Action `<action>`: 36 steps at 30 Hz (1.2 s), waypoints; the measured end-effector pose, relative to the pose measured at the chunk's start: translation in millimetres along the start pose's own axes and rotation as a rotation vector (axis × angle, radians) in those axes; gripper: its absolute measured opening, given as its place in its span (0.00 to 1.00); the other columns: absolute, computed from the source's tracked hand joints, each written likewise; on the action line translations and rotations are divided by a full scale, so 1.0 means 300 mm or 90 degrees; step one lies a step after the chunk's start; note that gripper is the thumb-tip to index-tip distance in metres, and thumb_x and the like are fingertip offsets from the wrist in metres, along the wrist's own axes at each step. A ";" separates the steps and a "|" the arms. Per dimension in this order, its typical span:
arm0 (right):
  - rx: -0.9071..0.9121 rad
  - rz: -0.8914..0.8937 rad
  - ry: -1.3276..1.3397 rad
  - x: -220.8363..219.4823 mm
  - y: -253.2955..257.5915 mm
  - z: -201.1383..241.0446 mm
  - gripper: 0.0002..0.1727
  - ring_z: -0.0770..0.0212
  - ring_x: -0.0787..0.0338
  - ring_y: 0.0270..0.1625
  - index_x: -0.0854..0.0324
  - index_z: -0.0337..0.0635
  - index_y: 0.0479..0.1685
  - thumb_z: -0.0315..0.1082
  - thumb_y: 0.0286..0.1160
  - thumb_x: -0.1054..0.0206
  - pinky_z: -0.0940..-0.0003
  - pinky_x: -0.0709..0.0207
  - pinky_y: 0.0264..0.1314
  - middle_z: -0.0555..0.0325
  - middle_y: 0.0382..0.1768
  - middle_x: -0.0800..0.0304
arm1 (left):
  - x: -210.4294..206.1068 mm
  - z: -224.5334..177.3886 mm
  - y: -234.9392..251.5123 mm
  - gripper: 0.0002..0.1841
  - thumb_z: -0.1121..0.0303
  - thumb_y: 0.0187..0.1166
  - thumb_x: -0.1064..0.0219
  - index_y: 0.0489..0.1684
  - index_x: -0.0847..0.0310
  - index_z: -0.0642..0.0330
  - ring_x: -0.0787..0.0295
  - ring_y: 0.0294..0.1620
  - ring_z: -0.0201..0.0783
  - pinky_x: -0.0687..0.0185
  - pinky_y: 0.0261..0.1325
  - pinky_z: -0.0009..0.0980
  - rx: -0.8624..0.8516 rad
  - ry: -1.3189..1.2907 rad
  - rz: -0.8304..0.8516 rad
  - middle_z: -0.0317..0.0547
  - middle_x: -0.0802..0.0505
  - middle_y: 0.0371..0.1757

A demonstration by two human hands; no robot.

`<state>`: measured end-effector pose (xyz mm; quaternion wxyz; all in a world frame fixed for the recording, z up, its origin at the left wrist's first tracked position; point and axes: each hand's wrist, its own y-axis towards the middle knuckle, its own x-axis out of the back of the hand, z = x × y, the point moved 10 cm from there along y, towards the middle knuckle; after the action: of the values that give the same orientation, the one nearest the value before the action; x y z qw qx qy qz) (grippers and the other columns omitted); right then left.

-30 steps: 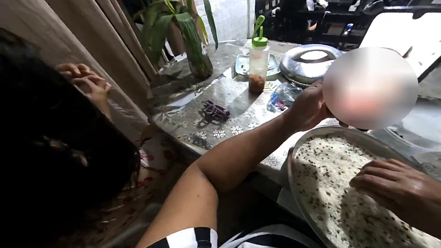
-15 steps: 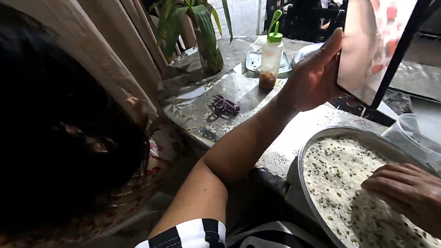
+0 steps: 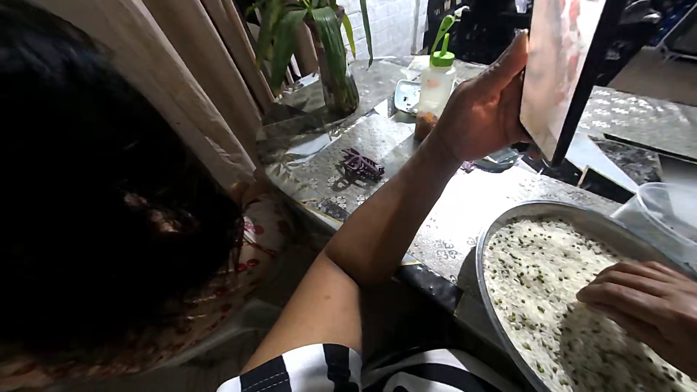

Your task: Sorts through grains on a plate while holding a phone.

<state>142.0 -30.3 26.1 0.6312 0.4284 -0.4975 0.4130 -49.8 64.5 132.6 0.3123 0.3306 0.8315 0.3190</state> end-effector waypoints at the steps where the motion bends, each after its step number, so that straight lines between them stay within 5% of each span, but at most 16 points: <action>1: -0.001 0.000 0.000 0.000 -0.001 0.000 0.13 0.36 0.08 0.50 0.10 0.35 0.44 0.34 0.84 0.39 0.40 0.20 0.54 0.40 0.42 0.06 | 0.001 -0.007 0.000 0.20 0.52 0.90 0.64 0.36 0.29 0.47 0.12 0.32 0.44 0.14 0.29 0.38 -0.010 -0.008 0.000 0.43 0.13 0.33; 36: -0.017 0.008 0.023 0.006 -0.006 -0.005 0.12 0.34 0.08 0.51 0.10 0.33 0.43 0.31 0.82 0.38 0.37 0.20 0.54 0.38 0.42 0.06 | 0.014 0.025 0.009 0.23 0.52 0.90 0.69 0.37 0.31 0.52 0.13 0.33 0.44 0.15 0.31 0.37 0.053 0.067 -0.026 0.46 0.15 0.34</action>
<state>144.5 -29.3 27.5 0.6430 0.4092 -0.4943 0.4181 -45.8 71.6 128.9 0.2607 0.3086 0.8659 0.2949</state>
